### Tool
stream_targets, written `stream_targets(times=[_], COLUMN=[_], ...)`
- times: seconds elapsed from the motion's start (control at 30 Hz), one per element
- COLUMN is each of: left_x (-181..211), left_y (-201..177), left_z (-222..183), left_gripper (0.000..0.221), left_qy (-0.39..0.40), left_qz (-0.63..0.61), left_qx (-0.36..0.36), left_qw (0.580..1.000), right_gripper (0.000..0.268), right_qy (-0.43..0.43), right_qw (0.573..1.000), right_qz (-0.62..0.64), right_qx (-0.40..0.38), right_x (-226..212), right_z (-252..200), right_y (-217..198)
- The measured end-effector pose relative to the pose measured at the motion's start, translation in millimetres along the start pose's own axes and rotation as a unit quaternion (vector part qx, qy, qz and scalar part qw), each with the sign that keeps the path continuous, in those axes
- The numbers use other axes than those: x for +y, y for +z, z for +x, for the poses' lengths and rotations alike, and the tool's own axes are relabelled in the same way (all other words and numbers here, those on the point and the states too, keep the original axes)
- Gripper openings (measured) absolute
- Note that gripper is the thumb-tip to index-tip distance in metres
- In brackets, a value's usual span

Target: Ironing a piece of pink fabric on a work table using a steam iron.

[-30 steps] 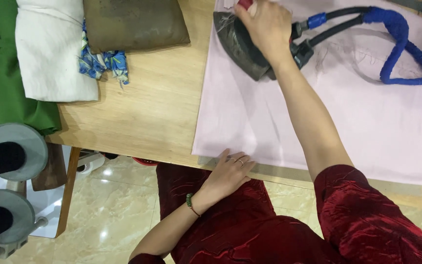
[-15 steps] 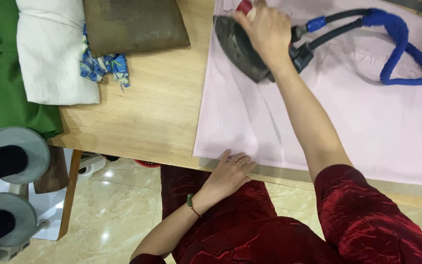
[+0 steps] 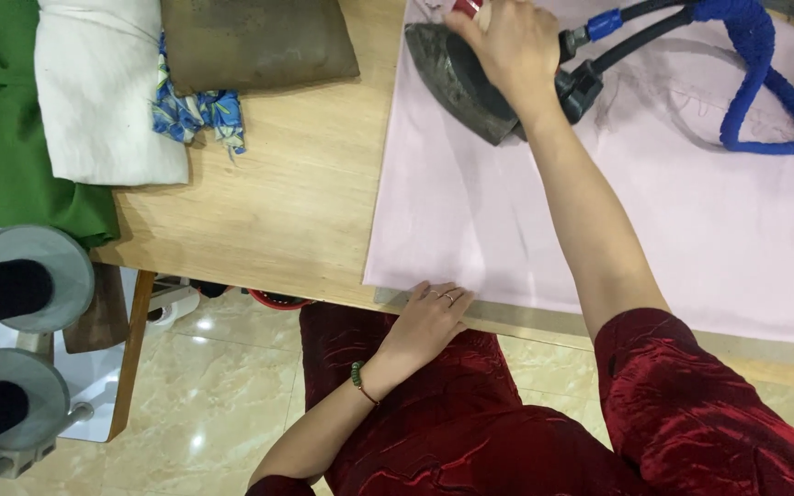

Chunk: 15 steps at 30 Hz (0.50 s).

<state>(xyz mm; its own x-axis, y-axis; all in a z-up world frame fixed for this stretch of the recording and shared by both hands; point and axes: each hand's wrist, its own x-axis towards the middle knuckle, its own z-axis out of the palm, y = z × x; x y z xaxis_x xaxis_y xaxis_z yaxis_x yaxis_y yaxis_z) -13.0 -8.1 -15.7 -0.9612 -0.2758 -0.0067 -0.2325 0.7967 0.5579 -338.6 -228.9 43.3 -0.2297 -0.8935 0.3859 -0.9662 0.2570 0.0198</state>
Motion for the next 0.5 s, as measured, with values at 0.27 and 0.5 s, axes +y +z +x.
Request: stream_targets(times=[0.27, 0.5], left_x=[7.7, 7.1], left_y=[-14.0, -23.5], left_z=[6.2, 8.9], left_gripper=[0.053, 0.052], left_qy=[-0.018, -0.046], left_qz=[-0.039, -0.054], left_qx=[0.028, -0.069], left_qw=[0.999, 0.995], right_gripper=[0.08, 0.067], right_qy=[-0.003, -0.121], right_qw=[0.997, 0.987], right_qz=[-0.024, 0.041], right_qx=[-0.074, -0.097], right_x=[-26.2, -38.9], right_z=[-81.9, -139.3], right_y=[-52.9, -106.6])
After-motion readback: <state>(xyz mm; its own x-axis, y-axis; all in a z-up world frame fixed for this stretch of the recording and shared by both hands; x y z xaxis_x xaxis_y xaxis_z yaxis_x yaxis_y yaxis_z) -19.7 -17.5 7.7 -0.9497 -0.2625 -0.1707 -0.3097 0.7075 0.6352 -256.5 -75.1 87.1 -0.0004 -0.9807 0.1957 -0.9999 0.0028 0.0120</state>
